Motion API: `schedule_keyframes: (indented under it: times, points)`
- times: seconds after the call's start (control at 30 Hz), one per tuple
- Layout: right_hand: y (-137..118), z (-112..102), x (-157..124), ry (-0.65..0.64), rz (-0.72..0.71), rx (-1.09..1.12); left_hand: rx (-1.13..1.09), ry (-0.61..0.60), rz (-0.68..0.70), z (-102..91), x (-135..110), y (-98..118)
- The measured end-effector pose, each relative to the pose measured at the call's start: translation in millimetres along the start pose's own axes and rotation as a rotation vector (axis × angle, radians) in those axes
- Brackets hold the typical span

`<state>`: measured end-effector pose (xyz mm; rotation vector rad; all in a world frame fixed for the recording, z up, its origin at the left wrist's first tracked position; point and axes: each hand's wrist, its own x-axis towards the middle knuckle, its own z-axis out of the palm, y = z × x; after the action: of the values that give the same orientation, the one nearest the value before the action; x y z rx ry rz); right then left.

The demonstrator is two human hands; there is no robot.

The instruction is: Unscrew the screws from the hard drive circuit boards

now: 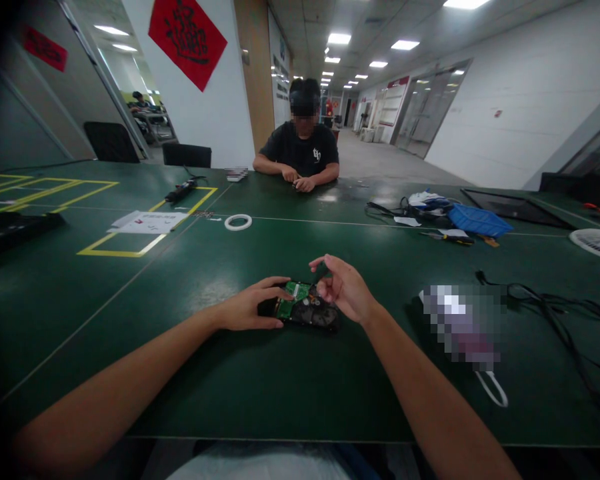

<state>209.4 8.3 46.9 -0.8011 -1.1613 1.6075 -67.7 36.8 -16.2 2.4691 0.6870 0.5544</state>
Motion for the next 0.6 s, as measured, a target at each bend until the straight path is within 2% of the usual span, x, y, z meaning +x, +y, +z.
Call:
schedule_keyframes:
  times: [0.17, 0.4, 0.6]
  points:
    - [1.0, 3.1, 1.4, -0.011, 0.007, 0.040, -0.001, -0.003, 0.002, -1.1, 0.1, 1.6]
    - [-7.9, -9.9, 1.6, 0.063, -0.130, -0.295, 0.002, 0.005, 0.012, -1.3, 0.3, 1.8]
    - [-6.8, -3.9, -4.5, -0.042, 0.007, -0.152, 0.003, -0.003, 0.005, -1.9, -0.2, 2.0]
